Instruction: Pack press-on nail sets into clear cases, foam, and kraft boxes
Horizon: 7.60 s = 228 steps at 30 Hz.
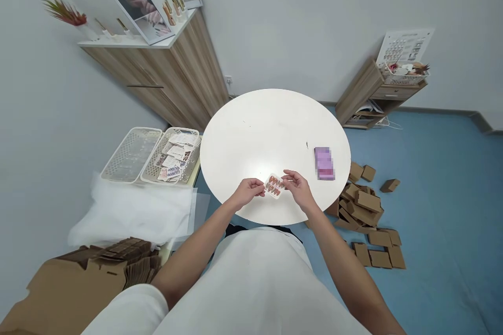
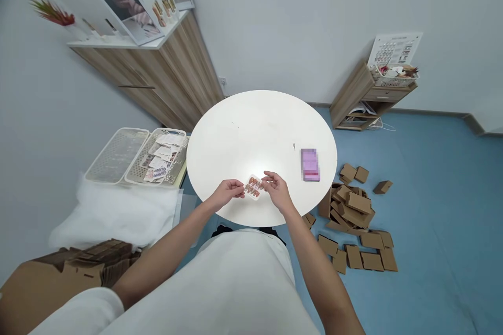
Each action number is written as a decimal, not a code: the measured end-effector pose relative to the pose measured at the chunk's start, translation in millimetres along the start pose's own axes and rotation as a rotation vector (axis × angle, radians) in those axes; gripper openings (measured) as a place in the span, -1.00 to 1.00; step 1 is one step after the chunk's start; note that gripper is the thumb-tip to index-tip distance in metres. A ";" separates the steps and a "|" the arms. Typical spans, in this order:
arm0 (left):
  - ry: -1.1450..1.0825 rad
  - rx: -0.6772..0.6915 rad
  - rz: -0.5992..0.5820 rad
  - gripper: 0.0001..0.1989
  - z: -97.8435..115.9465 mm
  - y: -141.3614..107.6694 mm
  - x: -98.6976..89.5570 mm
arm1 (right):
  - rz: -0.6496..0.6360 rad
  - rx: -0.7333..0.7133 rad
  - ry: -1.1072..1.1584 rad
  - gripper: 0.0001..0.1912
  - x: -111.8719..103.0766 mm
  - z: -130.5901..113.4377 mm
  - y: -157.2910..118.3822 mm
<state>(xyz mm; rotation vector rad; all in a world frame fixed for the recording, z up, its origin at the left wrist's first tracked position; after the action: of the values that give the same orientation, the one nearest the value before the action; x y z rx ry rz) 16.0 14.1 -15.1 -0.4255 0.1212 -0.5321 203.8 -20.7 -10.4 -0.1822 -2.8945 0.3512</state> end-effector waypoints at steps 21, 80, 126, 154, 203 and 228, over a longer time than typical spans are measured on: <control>0.155 0.112 0.104 -0.29 -14.9 -7.2 -33.8 | -0.142 0.006 -0.213 -0.35 33.4 38.0 8.2; 0.495 -0.095 0.368 -0.37 -107.6 14.5 -192.6 | -0.056 0.336 -0.152 -0.28 211.0 131.4 87.3; 0.255 -0.191 0.537 -0.54 -106.4 -61.3 -208.4 | -0.162 0.194 -0.272 -0.54 212.7 109.2 95.1; 0.672 -0.258 0.777 -0.54 -130.4 -92.3 -492.5 | -0.790 -0.443 -1.525 -0.72 566.2 130.2 192.5; -0.246 0.216 0.699 -0.60 -67.9 -97.7 -439.4 | -0.504 -0.050 -0.387 -0.55 478.3 69.0 167.5; 0.030 0.160 -0.071 -0.61 45.9 -11.6 -81.9 | -0.078 -0.050 -0.164 -0.66 104.7 -10.0 -2.2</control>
<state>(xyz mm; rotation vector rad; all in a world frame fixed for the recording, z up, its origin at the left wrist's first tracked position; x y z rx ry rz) -49.5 63.9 31.6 -0.2669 0.0916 -0.6139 104.6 -5.1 20.8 -0.0500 -3.0632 0.2927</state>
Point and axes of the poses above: each hand's wrist, its own y-axis towards the middle knuckle, its own x-axis out of the palm, z = x × y, the point moved 3 cm from there along y, towards the middle knuckle, and after that the axes turned 6 degrees about y, right-handed, at the moved point
